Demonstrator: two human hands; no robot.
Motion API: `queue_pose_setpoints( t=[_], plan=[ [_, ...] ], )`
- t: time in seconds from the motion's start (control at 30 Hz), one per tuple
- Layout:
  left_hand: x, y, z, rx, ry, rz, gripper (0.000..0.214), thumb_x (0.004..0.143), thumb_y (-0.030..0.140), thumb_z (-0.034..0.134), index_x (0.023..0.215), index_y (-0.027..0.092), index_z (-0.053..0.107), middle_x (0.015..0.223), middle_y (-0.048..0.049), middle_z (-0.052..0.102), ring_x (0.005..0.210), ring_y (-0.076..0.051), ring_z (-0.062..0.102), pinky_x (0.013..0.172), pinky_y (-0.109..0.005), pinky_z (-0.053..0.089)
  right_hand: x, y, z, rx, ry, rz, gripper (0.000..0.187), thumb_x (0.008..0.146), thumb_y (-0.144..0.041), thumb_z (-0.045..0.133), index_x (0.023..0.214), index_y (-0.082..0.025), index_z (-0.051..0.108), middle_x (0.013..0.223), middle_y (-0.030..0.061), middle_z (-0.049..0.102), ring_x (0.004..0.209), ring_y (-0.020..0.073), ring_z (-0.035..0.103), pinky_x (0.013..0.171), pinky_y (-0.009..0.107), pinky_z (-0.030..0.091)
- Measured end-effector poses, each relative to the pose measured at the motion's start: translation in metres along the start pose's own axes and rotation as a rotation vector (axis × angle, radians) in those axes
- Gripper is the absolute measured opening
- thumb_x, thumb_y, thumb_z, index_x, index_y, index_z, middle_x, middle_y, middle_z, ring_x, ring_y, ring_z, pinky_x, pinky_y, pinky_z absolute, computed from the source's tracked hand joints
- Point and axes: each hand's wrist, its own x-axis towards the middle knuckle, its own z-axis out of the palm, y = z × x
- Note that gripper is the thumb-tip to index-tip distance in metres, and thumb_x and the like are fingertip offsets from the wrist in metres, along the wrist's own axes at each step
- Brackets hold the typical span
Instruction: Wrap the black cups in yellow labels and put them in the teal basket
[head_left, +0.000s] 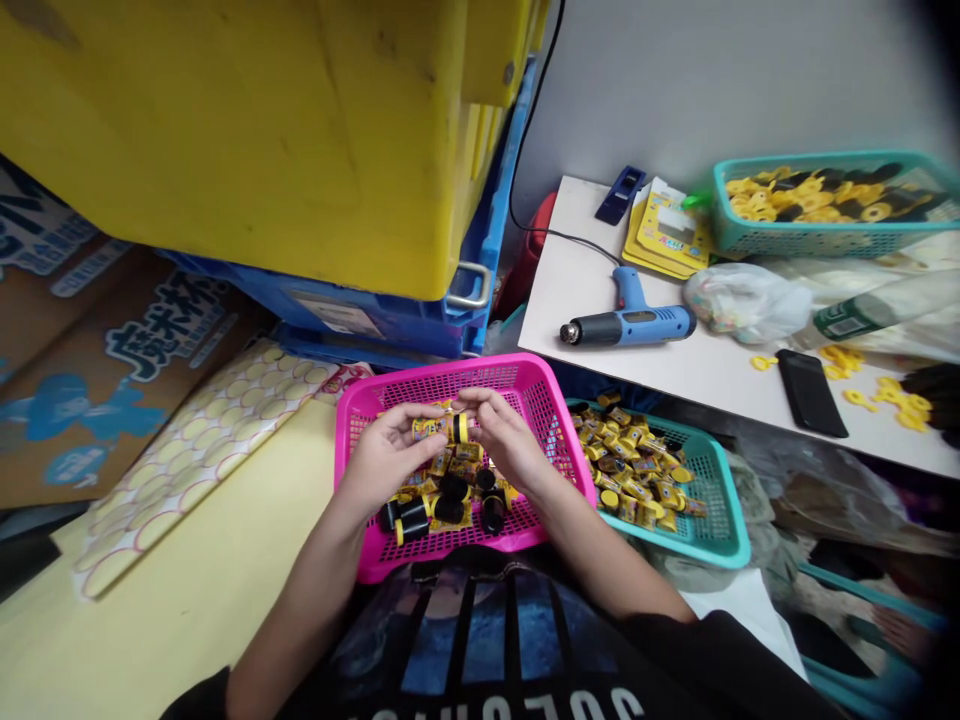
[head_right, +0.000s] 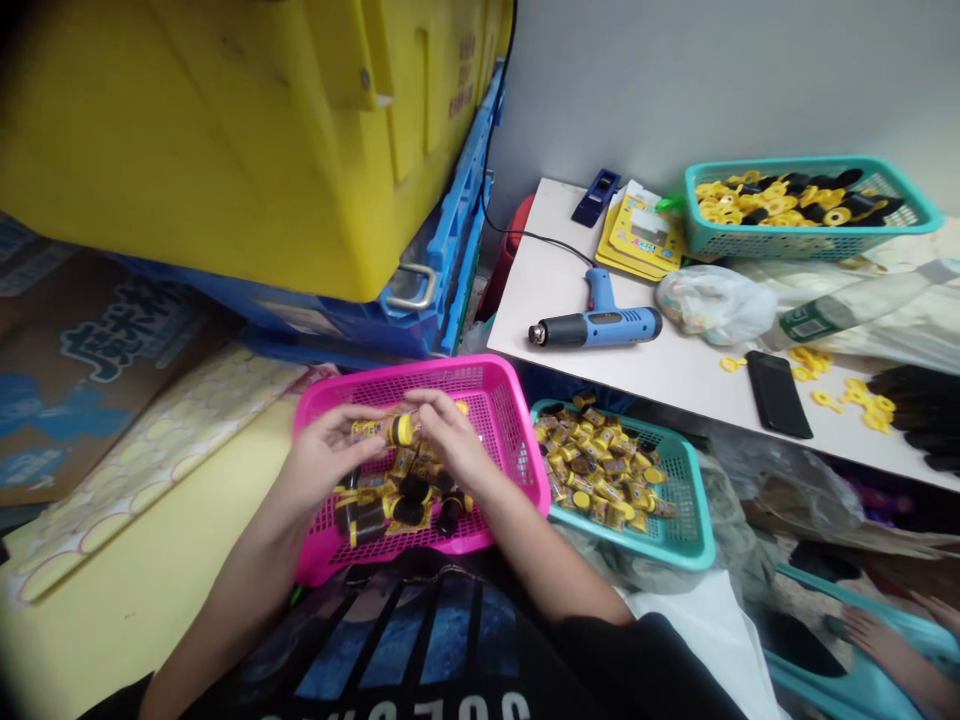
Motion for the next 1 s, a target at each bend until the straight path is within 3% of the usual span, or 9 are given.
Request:
queue_pose_setpoints(
  t=[0.13, 0.27, 0.4, 0.6, 0.77, 0.87, 1.0],
  plan=[
    [-0.002, -0.007, 0.013, -0.071, -0.021, 0.076, 0.026, 0.07, 0.029, 0.077, 0.092, 0.019, 0.07, 0.109, -0.0079, 0.073, 0.103, -0.023, 0.067, 0.093, -0.038, 0.053, -0.001, 0.015, 0.007, 0.171, -0.114, 0.15, 0.054, 0.076, -0.064, 0.065, 0.109, -0.022, 0.061, 0.101, 0.0068, 0.066, 0.085, 0.0189, 0.061, 0.073, 0.032, 0.053],
    [-0.004, -0.008, 0.021, -0.065, 0.003, 0.081, 0.023, 0.07, 0.024, 0.077, 0.091, 0.02, 0.072, 0.109, -0.0072, 0.074, 0.106, -0.022, 0.067, 0.099, -0.04, 0.05, -0.001, 0.026, 0.007, 0.215, -0.113, 0.135, 0.056, 0.074, -0.067, 0.065, 0.108, -0.022, 0.06, 0.098, 0.0055, 0.064, 0.078, 0.0162, 0.059, 0.064, 0.028, 0.051],
    [-0.006, -0.008, 0.022, -0.066, -0.007, 0.041, 0.025, 0.065, 0.024, 0.08, 0.088, 0.019, 0.072, 0.107, -0.0071, 0.075, 0.103, -0.023, 0.068, 0.093, -0.037, 0.053, -0.002, 0.024, 0.002, 0.222, -0.149, 0.157, 0.054, 0.07, -0.063, 0.072, 0.103, -0.022, 0.058, 0.095, 0.0029, 0.062, 0.068, 0.0113, 0.055, 0.059, 0.023, 0.048],
    [-0.009, -0.013, 0.023, -0.115, -0.051, -0.042, 0.03, 0.062, 0.03, 0.083, 0.086, 0.018, 0.069, 0.104, -0.0069, 0.073, 0.085, -0.02, 0.069, 0.069, -0.029, 0.058, -0.008, 0.02, 0.0, 0.089, -0.123, 0.1, 0.052, 0.07, -0.063, 0.072, 0.101, -0.023, 0.057, 0.081, -0.0009, 0.059, 0.066, 0.0131, 0.055, 0.064, 0.028, 0.049],
    [-0.014, -0.005, 0.015, -0.178, -0.212, -0.02, 0.039, 0.078, 0.039, 0.073, 0.112, 0.023, 0.062, 0.119, -0.0084, 0.066, 0.09, -0.019, 0.067, 0.068, -0.028, 0.057, -0.009, 0.004, -0.004, 0.016, -0.128, -0.004, 0.048, 0.075, -0.06, 0.07, 0.101, -0.021, 0.061, 0.093, 0.0033, 0.064, 0.082, 0.0159, 0.06, 0.073, 0.029, 0.049],
    [-0.014, -0.004, 0.01, -0.215, -0.231, -0.038, 0.033, 0.081, 0.04, 0.07, 0.108, 0.023, 0.061, 0.1, -0.0046, 0.068, 0.076, -0.015, 0.065, 0.068, -0.027, 0.054, -0.01, -0.002, -0.004, 0.077, -0.173, 0.017, 0.048, 0.079, -0.062, 0.063, 0.105, -0.022, 0.06, 0.094, 0.0041, 0.063, 0.078, 0.0157, 0.06, 0.069, 0.029, 0.049],
    [-0.011, -0.011, 0.01, -0.244, -0.252, -0.032, 0.029, 0.08, 0.039, 0.071, 0.102, 0.022, 0.063, 0.096, -0.0032, 0.065, 0.079, -0.015, 0.064, 0.072, -0.026, 0.052, -0.012, 0.002, -0.002, 0.068, -0.186, 0.022, 0.051, 0.071, -0.053, 0.077, 0.107, -0.025, 0.055, 0.095, 0.0012, 0.059, 0.071, 0.0122, 0.056, 0.066, 0.028, 0.05]
  ],
)
